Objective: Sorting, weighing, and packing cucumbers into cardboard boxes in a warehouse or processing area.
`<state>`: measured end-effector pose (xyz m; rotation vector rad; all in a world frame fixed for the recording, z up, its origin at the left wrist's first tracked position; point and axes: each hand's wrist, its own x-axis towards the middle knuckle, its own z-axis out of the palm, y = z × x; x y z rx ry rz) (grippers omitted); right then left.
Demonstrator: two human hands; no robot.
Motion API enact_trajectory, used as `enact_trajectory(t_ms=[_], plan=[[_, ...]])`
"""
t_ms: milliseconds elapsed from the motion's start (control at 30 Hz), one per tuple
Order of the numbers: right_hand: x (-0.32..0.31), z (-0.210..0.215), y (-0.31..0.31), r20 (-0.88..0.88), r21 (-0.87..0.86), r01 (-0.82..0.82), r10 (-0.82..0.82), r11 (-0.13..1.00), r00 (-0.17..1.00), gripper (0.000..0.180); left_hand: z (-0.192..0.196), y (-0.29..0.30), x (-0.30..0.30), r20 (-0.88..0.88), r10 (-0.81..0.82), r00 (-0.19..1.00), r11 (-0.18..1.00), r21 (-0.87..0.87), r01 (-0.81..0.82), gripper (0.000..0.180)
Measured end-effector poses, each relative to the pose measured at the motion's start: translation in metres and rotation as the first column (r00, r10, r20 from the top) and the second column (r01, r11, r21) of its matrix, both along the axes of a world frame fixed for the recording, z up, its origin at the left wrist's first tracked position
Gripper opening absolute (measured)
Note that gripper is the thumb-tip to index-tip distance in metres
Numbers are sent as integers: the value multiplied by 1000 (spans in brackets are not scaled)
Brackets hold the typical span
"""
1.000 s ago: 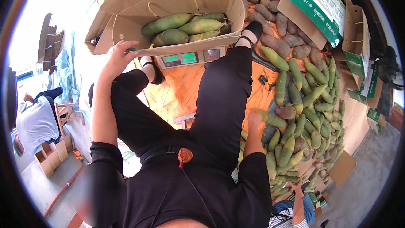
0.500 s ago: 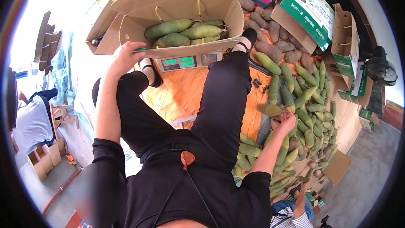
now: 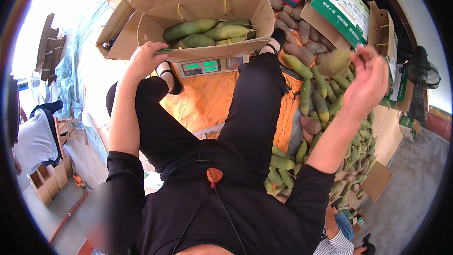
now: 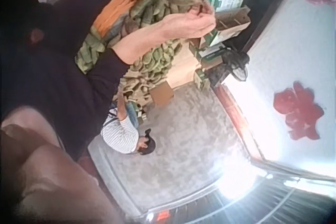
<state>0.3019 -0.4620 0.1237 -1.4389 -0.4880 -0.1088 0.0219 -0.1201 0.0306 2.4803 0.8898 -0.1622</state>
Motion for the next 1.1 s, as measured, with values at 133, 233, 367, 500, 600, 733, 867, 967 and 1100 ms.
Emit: enact_trajectory(t_ms=[133,233,367,500,600,733,867,967,1100], plan=[[-19,49,63,81,88,-179,172,980,982,26,-1,1,-2,-12,7,1000,1000,4,-7,32],[-14,57,95,130,200,-516,500,833,856,27,-5,2,-1,42,-29,999,999,35,27,30],[-52,43,154,-135,272,-527,575,805,807,22,-3,2,-10,10,6,1000,999,31,-6,31],[-21,-29,165,-275,-162,-523,471,837,838,23,0,0,-3,17,-9,1000,1000,14,9,31],[-13,-57,156,-320,-332,-472,373,817,871,24,-2,1,-3,20,-26,999,999,38,25,31],[11,-71,140,-318,-436,-403,281,805,905,22,1,3,-3,29,1,1000,999,45,-2,31],[31,-88,126,-333,-471,-330,181,818,925,22,1,4,-1,34,65,997,996,51,-67,32],[40,-106,117,-396,-524,-306,91,795,914,23,-1,5,2,49,104,993,992,60,-107,32],[52,-119,112,-412,-553,-310,69,774,908,24,-4,10,0,124,147,981,984,81,-158,32]])
